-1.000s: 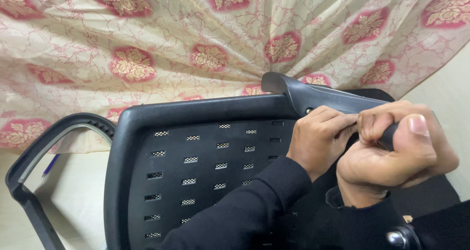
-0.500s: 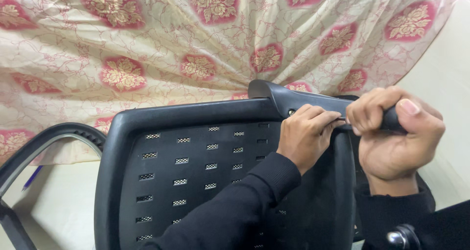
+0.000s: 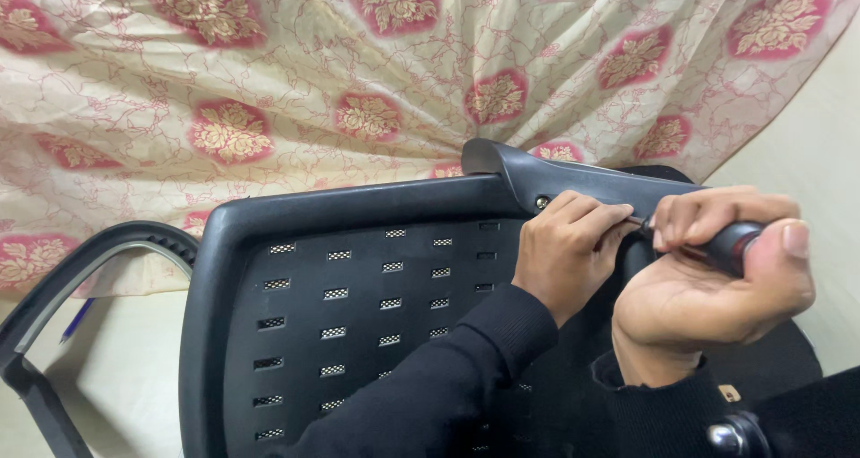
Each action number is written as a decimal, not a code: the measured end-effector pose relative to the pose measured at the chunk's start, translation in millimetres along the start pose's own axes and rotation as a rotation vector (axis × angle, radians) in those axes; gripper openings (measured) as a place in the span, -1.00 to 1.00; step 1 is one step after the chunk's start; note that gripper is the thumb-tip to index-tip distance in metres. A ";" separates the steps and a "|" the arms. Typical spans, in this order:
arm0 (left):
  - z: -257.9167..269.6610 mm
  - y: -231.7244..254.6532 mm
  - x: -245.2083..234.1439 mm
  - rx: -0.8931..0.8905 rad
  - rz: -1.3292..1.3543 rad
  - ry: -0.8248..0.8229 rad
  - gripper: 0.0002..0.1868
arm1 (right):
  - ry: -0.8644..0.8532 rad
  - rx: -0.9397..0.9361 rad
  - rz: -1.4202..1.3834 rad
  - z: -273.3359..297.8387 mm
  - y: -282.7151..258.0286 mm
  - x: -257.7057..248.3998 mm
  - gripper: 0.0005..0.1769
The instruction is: The person uses a screwdriver to tighten a screw on the back of a black plastic chair. The hands remain in frame throughout, manipulating the tool to secure the chair's backrest.
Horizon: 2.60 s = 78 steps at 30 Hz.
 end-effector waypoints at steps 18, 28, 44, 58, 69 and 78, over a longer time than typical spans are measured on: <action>-4.1 7.6 0.5 0.037 0.028 -0.009 -0.84 | -0.388 0.171 0.041 -55.7 -19.7 -38.0 -0.42; 3.8 4.7 0.2 0.057 0.009 0.036 -0.81 | -0.105 -0.089 0.181 0.1 -7.5 -2.8 -0.36; 6.3 -1.5 1.1 -0.006 0.039 -0.029 -0.70 | -0.117 0.104 -0.016 -13.4 19.5 -14.4 -0.34; 2.6 -2.2 0.0 0.013 0.035 0.030 -0.79 | -0.438 0.261 0.055 -47.1 -2.6 -15.3 -0.33; 6.4 -0.2 -0.8 0.000 0.040 0.033 -0.76 | -0.001 -0.056 0.213 1.6 2.2 19.2 -0.40; 6.4 -1.0 -0.1 -0.037 0.041 0.013 -0.81 | -0.066 0.061 0.099 -12.2 22.9 0.8 -0.39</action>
Point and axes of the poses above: each hand's wrist, its own z-axis away from the middle knuckle, its own x-axis out of the palm, y = z × x, the point moved 1 cm from there along -z, towards the middle knuckle, and after that the axes turned 1 degree about z, right-handed, at the moved point
